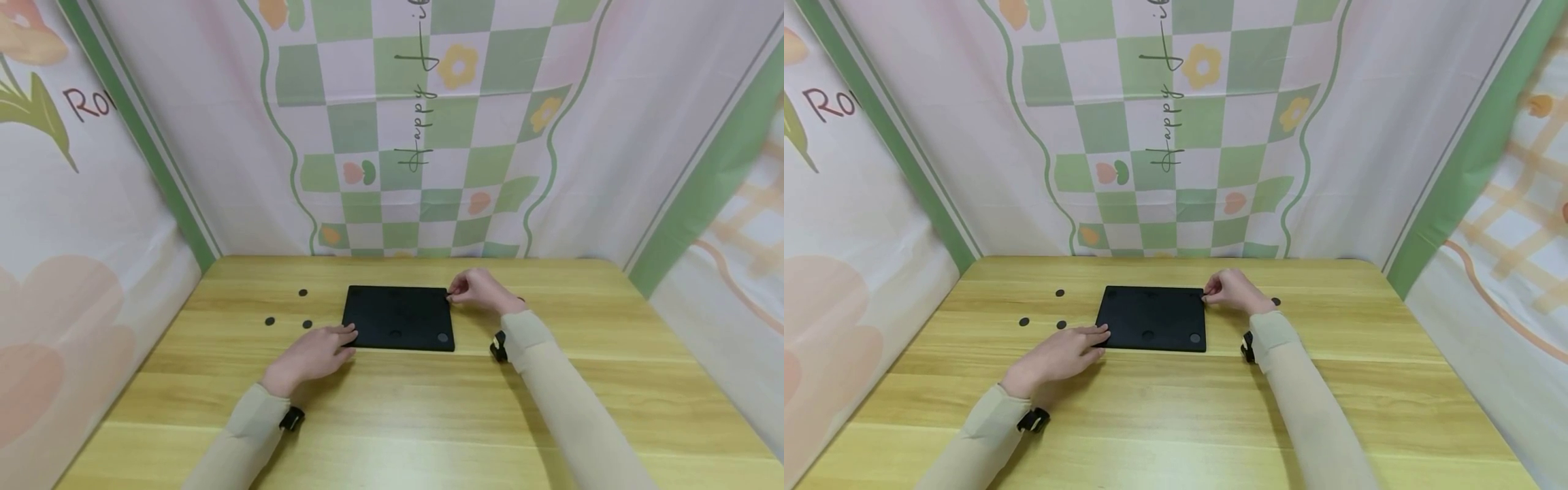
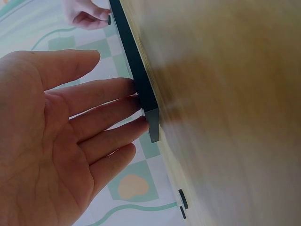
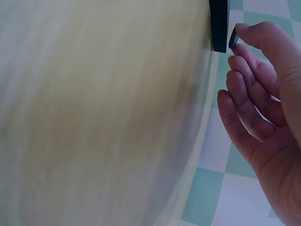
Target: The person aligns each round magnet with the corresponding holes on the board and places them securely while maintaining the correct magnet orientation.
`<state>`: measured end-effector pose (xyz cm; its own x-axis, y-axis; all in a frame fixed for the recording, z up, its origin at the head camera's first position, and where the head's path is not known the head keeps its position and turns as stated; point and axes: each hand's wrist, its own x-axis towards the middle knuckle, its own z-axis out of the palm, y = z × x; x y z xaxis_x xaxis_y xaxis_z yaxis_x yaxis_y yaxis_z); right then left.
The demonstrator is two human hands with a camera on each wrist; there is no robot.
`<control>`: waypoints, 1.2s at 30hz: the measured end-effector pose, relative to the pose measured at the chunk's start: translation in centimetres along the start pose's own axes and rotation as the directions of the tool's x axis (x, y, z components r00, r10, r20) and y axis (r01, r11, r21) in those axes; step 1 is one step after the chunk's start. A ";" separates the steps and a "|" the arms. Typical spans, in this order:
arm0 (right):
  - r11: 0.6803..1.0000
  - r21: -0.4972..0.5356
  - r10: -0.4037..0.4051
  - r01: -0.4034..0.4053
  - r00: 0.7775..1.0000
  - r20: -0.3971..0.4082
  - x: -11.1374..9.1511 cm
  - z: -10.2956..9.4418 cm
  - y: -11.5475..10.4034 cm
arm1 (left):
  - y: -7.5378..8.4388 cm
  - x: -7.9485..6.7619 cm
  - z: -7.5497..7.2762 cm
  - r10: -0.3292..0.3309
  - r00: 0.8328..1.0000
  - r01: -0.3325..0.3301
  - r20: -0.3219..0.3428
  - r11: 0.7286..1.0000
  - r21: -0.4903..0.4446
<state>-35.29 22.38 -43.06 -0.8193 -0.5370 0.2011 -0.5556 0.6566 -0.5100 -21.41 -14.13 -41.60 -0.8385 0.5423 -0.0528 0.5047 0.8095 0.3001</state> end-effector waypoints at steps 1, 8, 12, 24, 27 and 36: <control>1.000 0.002 -0.003 0.003 1.000 -0.002 0.0 0.0 -0.1 | 0.0 0.0 0.0 0.000 1.000 0.000 0.000 1.000 0.001; 0.997 -0.020 0.080 -0.079 0.996 0.050 0.5 0.1 -0.5 | 0.0 0.0 0.0 -0.009 1.000 0.009 0.008 1.000 -0.005; 0.995 -0.033 0.092 -0.090 0.994 0.058 0.7 0.1 -0.7 | 0.0 0.0 0.0 -0.010 1.000 0.010 0.010 1.000 -0.003; 0.995 -0.047 0.089 -0.087 0.994 0.058 1.1 0.4 -0.7 | -0.1 0.1 0.1 -0.012 1.000 0.012 0.012 1.000 0.003; 0.995 -0.044 0.088 -0.086 0.994 0.065 1.2 0.4 -0.7 | -0.1 0.1 0.1 -0.013 1.000 0.013 0.015 1.000 0.002; 0.996 -0.033 0.090 -0.088 0.993 0.072 1.5 0.5 -1.1 | -0.1 0.1 0.1 -0.012 1.000 0.012 0.007 1.000 0.004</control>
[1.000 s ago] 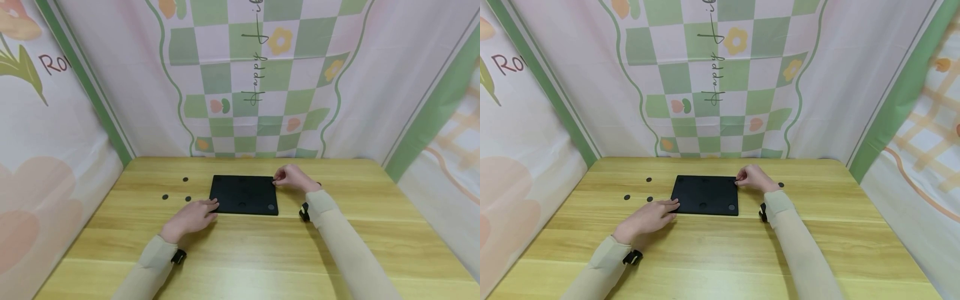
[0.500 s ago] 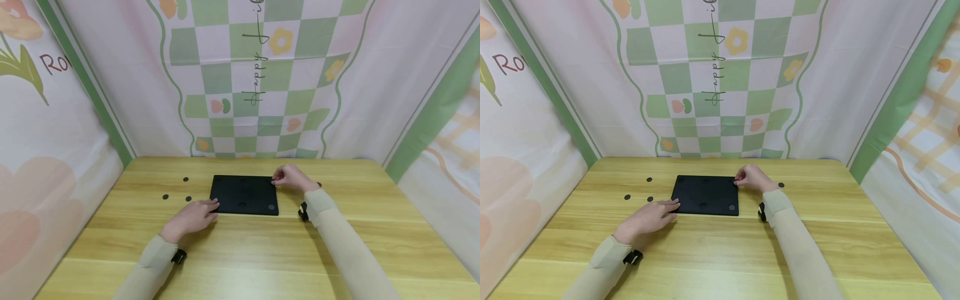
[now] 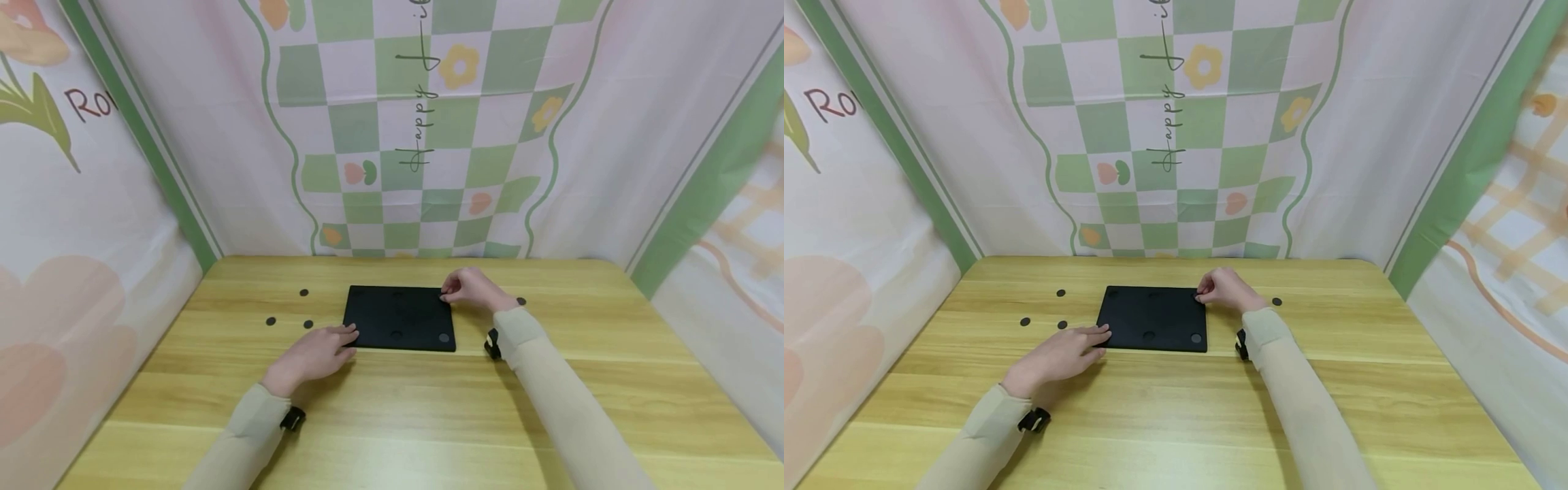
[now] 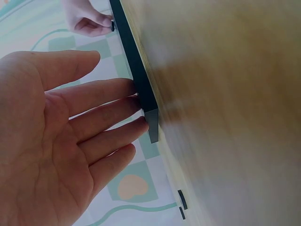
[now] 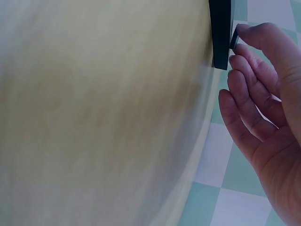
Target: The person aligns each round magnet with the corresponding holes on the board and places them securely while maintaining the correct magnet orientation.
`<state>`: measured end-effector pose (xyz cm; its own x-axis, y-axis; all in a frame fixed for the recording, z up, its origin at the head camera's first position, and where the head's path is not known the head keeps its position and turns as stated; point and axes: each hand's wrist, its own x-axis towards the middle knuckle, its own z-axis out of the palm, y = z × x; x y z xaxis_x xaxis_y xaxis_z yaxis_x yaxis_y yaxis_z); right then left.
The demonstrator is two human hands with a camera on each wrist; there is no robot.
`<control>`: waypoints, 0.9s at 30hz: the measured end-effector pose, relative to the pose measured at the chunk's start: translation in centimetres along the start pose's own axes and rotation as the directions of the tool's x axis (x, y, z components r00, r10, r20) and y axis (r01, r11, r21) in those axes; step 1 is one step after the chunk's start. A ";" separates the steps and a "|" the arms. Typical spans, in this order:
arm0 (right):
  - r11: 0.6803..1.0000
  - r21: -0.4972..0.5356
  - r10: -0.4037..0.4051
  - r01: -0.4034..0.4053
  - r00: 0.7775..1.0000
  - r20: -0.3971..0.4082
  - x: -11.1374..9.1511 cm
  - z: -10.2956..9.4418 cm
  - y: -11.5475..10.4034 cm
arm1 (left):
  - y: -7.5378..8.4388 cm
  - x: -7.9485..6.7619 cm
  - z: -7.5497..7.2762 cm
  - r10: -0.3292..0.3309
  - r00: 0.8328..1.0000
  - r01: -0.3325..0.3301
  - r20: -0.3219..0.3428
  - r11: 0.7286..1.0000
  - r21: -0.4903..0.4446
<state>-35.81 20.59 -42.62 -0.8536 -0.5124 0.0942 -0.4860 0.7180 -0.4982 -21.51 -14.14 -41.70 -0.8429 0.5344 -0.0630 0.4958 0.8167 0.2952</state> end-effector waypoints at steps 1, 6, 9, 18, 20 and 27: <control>1.000 0.001 -0.003 0.003 1.000 0.000 0.0 0.0 0.0 | 0.0 0.0 0.0 0.000 1.000 0.000 0.000 1.000 0.000; 1.000 -0.001 0.000 0.000 1.000 0.001 0.1 -0.1 -0.2 | 0.0 0.0 -0.1 -0.001 1.000 0.001 -0.001 1.000 0.004; 1.000 -0.006 0.007 -0.007 1.000 0.002 0.2 -0.1 -0.2 | 0.1 0.0 -0.1 0.001 1.000 -0.001 0.000 1.000 0.002; 1.000 -0.015 0.012 -0.012 1.000 0.012 0.4 0.2 -0.2 | 0.0 0.0 0.0 -0.007 1.000 0.007 0.016 1.000 -0.005; 1.000 -0.019 0.009 -0.008 1.000 0.014 0.4 0.2 -0.2 | 0.0 0.0 0.0 -0.005 1.000 0.005 0.014 1.000 -0.001; 1.000 -0.016 0.007 -0.007 1.000 0.020 0.5 0.1 -0.3 | -0.1 0.0 0.0 0.002 1.000 -0.002 0.007 1.000 0.010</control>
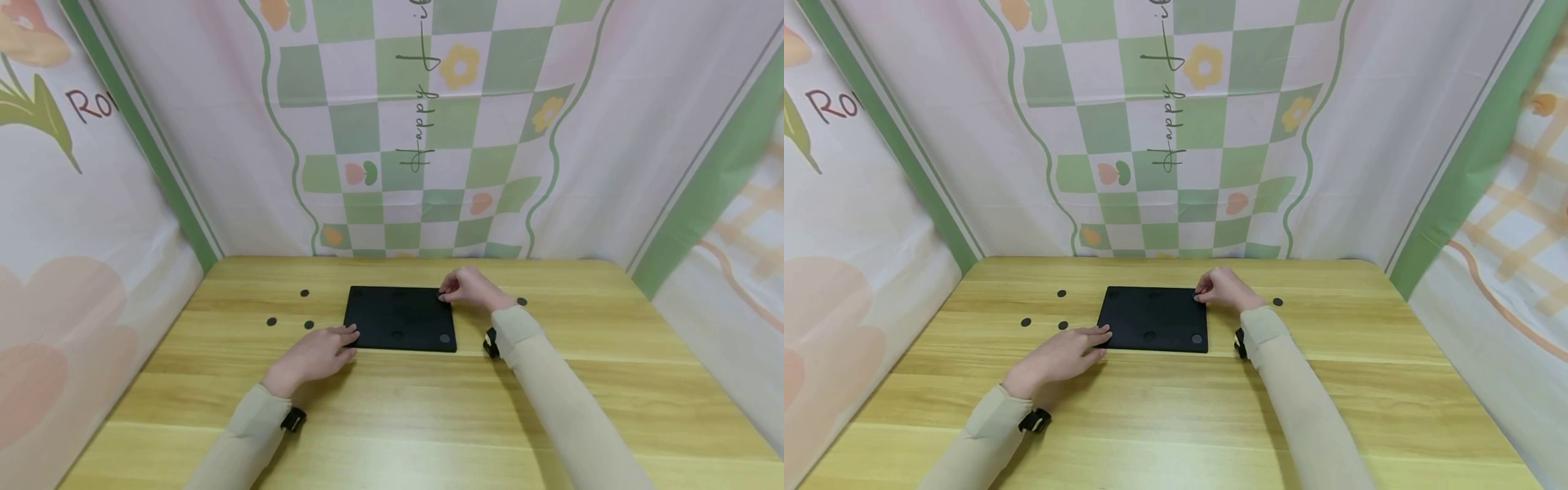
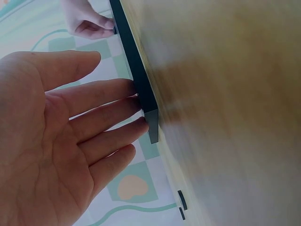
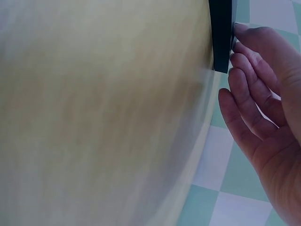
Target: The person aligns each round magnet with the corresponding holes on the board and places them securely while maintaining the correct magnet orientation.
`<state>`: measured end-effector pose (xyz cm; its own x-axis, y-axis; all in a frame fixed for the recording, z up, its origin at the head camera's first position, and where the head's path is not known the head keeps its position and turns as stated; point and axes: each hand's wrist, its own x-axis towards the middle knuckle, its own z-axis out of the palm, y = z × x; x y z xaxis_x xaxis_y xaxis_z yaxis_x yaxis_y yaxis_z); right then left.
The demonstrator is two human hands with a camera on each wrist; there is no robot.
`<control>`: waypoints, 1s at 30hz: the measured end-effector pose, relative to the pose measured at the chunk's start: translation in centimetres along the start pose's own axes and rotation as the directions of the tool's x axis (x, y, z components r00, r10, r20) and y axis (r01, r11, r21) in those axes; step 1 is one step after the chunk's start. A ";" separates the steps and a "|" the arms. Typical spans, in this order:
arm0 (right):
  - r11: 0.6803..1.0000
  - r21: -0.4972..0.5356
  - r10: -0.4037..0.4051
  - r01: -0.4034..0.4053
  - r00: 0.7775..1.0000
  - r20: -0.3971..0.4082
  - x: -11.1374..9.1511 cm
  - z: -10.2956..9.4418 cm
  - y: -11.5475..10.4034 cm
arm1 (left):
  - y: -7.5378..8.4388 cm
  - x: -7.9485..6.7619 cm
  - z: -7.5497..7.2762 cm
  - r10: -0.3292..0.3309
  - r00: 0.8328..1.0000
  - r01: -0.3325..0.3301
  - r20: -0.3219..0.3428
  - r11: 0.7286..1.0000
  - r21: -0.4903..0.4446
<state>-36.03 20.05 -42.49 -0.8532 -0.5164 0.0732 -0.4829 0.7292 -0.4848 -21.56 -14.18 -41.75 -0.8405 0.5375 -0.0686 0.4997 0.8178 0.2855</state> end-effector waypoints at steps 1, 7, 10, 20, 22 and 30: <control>1.000 0.003 -0.002 0.002 1.000 0.000 0.0 0.0 0.0 | 0.0 0.0 0.0 0.000 1.000 0.000 -0.001 1.000 0.001; 1.000 0.013 -0.017 0.017 1.000 -0.001 0.0 0.1 0.1 | 0.0 -0.1 0.0 0.005 1.000 -0.005 -0.001 1.000 -0.001; 1.000 0.008 -0.023 0.022 1.000 0.001 0.0 0.1 0.2 | -0.1 -0.1 0.1 0.004 1.000 -0.004 0.002 1.000 -0.006; 1.000 0.015 -0.027 0.027 1.000 0.001 -0.2 0.1 0.1 | -0.1 -0.1 0.2 0.002 1.000 -0.002 -0.006 1.000 0.001; 0.999 0.015 -0.029 0.029 1.000 0.003 -0.1 0.1 0.1 | -0.1 -0.1 0.2 0.002 1.000 -0.002 -0.005 1.000 0.002; 0.999 0.006 -0.035 0.035 0.999 -0.004 0.0 -0.1 0.1 | 0.0 0.0 0.0 -0.007 1.000 0.007 -0.002 1.000 0.015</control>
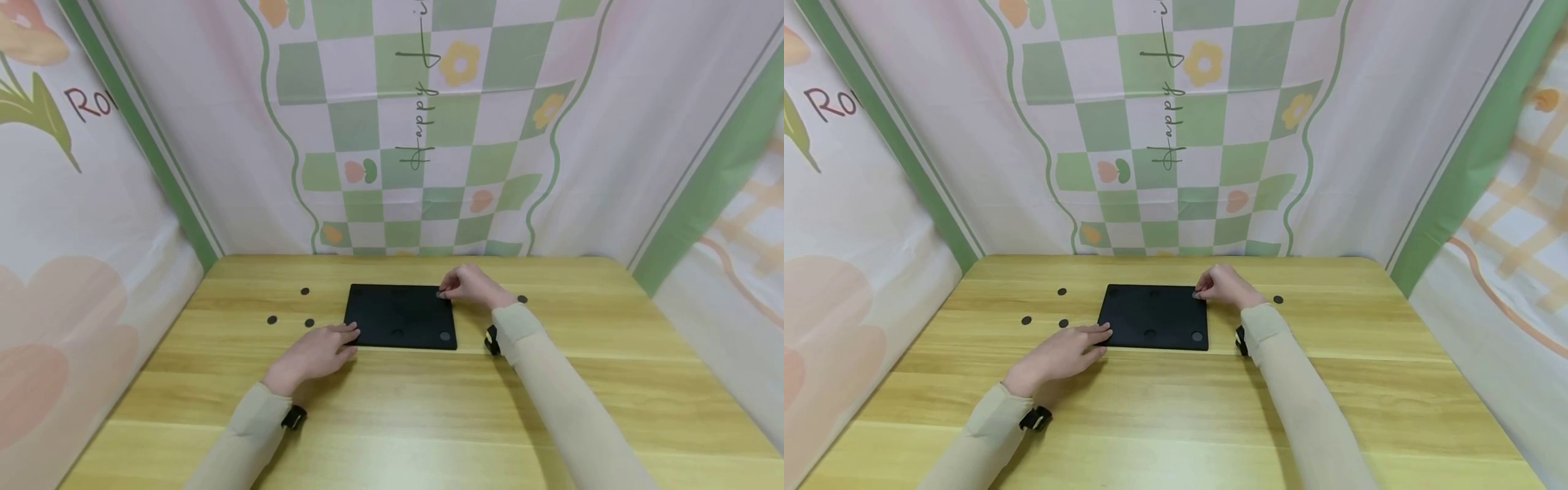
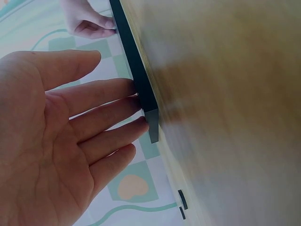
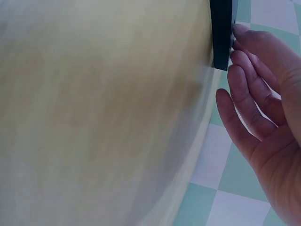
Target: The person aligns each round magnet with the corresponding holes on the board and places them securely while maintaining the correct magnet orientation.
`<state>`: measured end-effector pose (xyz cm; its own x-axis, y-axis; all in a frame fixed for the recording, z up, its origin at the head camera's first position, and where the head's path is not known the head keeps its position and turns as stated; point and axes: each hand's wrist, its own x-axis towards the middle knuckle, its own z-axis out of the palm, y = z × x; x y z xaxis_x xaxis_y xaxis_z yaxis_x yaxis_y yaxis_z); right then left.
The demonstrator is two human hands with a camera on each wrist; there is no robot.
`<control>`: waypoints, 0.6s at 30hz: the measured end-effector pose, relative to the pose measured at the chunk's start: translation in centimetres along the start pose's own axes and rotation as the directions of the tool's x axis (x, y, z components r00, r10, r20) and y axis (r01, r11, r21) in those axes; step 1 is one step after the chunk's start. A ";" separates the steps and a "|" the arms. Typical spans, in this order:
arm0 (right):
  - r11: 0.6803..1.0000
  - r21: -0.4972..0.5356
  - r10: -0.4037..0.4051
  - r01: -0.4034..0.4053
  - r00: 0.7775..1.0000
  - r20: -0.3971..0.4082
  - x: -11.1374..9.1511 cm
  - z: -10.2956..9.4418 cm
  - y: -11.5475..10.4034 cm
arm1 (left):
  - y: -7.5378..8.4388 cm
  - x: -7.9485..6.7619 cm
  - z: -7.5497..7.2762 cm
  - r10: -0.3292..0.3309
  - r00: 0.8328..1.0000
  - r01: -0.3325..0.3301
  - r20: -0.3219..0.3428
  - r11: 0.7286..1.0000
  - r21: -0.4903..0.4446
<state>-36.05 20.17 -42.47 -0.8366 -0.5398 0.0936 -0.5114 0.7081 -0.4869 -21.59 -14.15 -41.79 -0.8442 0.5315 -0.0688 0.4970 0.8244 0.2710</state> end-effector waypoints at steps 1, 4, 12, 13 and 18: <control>1.000 0.000 0.001 -0.001 1.000 0.000 0.0 0.0 0.0 | 0.0 0.0 0.0 0.000 1.000 0.000 0.000 1.000 -0.002; 1.000 -0.004 -0.003 0.003 1.000 0.000 0.0 -0.1 0.0 | 0.0 0.0 -0.1 0.004 1.000 -0.004 0.001 1.000 -0.005; 1.000 -0.017 -0.006 0.005 1.000 -0.009 -0.3 0.0 -0.1 | 0.1 0.0 0.0 0.005 1.000 -0.005 0.000 1.000 -0.008; 1.000 -0.020 -0.007 0.007 1.000 -0.011 -0.3 -0.1 -0.1 | 0.1 0.0 0.0 0.004 1.000 -0.004 0.002 1.000 -0.010; 1.000 -0.017 0.002 -0.002 1.000 -0.013 -0.5 -0.1 -0.1 | 0.0 0.0 0.0 0.002 1.000 -0.002 0.000 1.000 -0.013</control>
<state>-35.63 20.39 -42.41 -0.8400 -0.5325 0.1039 -0.5129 0.7170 -0.4722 -21.59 -14.11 -41.83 -0.8430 0.5335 -0.0682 0.4963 0.8204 0.2838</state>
